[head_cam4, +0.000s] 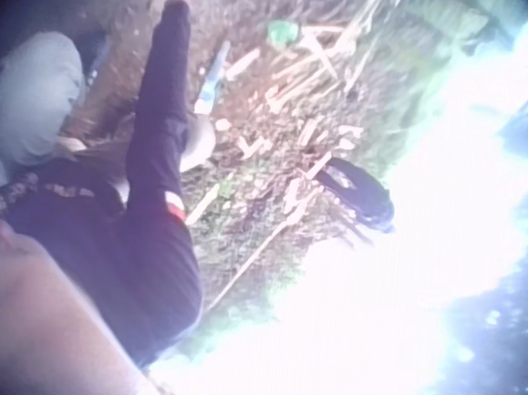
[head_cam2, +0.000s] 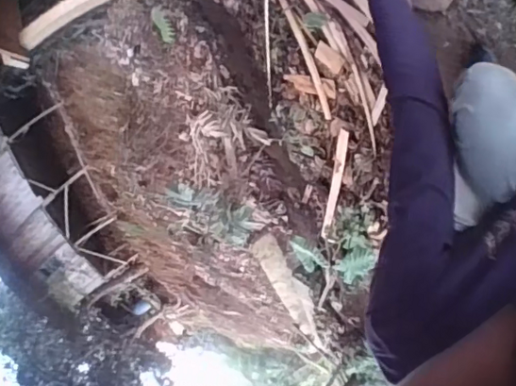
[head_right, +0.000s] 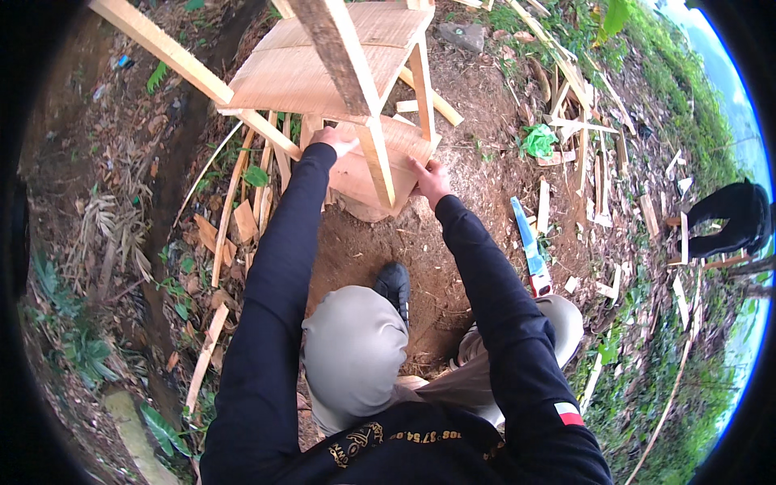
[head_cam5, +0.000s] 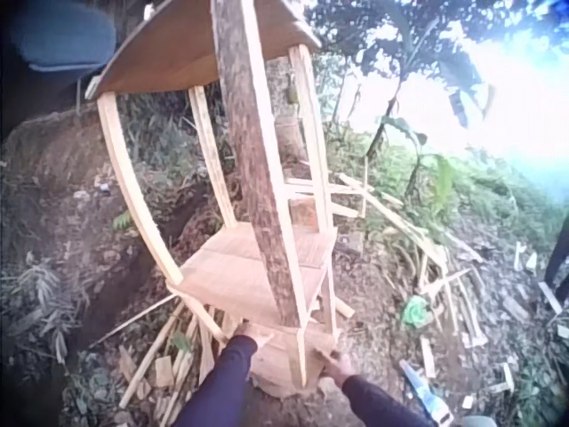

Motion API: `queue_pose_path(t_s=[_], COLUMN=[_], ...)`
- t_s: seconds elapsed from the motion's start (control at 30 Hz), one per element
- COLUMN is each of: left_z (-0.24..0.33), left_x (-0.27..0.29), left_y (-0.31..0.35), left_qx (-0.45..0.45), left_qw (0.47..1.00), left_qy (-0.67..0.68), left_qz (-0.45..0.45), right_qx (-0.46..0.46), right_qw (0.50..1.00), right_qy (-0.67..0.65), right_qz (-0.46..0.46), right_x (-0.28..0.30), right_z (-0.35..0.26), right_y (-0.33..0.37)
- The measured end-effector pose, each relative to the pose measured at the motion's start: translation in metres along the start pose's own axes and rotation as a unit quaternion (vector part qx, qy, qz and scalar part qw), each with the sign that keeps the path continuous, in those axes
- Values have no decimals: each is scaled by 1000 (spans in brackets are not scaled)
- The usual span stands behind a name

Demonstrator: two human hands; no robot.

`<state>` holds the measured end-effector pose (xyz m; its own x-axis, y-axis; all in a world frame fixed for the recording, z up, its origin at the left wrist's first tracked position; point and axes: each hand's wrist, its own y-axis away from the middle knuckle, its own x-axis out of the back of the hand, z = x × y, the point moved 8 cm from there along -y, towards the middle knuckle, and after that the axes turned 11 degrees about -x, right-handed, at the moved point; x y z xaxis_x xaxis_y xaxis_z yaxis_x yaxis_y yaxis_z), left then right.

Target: The person assembles a wooden stool or small chair by hand in an outdoor setting. They fit wooden slats into the frame, adjust the legs, and test the stability of the structure. The person handles the wooden pieces directly without using visible tools.

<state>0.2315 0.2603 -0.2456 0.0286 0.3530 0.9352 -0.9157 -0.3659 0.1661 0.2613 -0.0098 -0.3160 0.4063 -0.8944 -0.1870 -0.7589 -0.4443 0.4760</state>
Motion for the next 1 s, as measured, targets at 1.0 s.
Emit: queue_pose_path(t_s=[1.0], left_z=[-44], left_x=[-14], left_y=[-22], left_qx=[205], left_qw=[961], left_qy=[43], left_qz=[183], right_qx=[99], right_qw=[981], right_qy=[21], right_qz=[163], right_x=[24], right_z=[1], right_y=[29])
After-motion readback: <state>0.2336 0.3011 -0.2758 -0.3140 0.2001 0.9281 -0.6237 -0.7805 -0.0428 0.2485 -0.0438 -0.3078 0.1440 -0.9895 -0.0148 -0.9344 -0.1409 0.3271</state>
